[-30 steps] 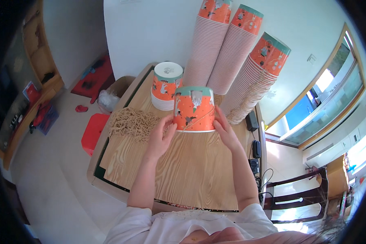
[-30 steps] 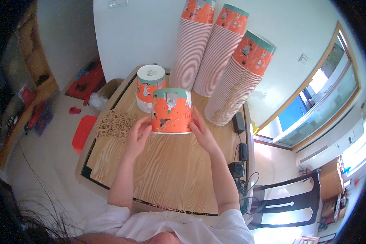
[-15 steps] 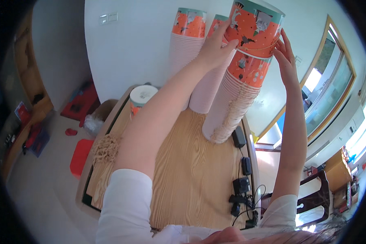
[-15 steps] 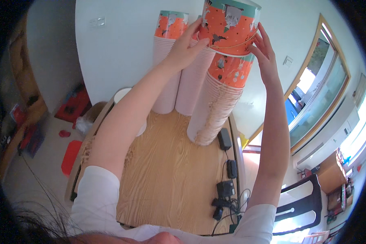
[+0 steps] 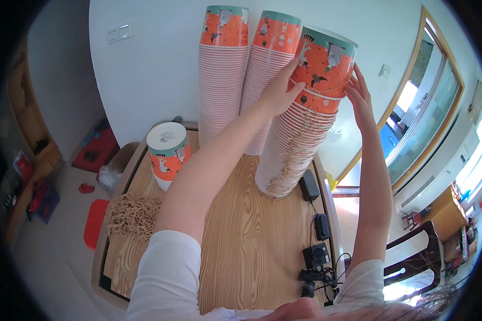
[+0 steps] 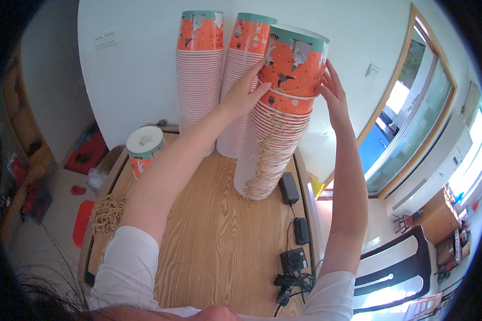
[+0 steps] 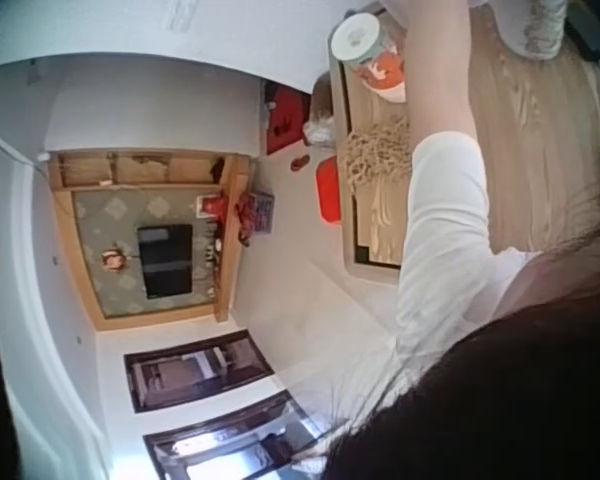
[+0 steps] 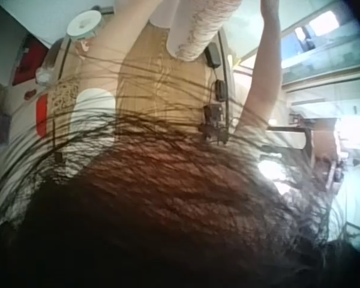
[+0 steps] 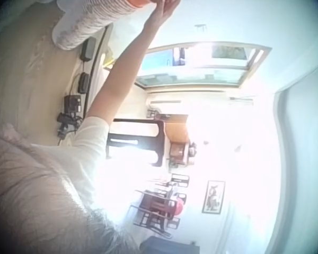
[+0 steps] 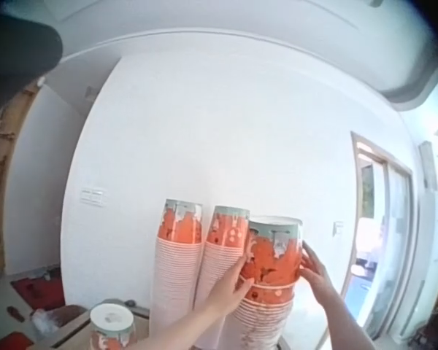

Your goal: Putting rubber bands around the rims of paper bowls and stacking them.

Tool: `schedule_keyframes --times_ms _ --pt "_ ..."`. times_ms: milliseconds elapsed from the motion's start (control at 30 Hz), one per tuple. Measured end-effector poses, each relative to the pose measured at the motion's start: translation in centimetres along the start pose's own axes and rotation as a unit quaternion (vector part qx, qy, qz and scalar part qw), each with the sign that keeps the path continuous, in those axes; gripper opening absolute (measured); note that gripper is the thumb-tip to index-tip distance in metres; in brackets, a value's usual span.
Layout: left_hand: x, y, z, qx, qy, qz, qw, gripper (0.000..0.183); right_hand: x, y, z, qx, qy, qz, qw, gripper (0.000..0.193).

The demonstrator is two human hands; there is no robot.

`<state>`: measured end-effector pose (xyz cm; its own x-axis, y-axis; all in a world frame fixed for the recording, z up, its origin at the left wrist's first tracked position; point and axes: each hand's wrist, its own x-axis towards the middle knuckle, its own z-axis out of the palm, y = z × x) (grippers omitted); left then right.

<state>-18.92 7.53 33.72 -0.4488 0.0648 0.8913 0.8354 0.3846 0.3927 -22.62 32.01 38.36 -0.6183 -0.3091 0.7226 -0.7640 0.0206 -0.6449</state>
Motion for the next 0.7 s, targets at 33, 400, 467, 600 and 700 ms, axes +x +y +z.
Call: schedule_keyframes --times_ms 33,400,467,600,700 --pt "-0.3 0.1 0.0 0.02 -0.001 0.012 1.0 0.065 -0.3 0.3 0.1 0.002 0.0 0.0 1.0 0.069" --pt "-3.4 -0.2 0.8 0.083 0.001 0.035 0.996 0.057 -2.9 2.3 1.2 0.047 0.014 0.068 0.997 0.069" --pt "-3.6 0.1 0.9 0.077 -0.003 0.008 0.997 0.058 -2.8 2.8 1.0 0.07 0.016 0.086 0.994 0.069" --pt "-3.6 0.8 0.8 0.055 0.0 -0.011 0.998 0.058 -1.8 2.2 1.3 0.081 0.034 0.099 0.991 0.069" --pt "-3.6 0.8 1.1 0.081 0.01 0.007 0.997 0.059 -1.7 2.1 1.6 0.084 0.043 0.102 0.99 0.068"
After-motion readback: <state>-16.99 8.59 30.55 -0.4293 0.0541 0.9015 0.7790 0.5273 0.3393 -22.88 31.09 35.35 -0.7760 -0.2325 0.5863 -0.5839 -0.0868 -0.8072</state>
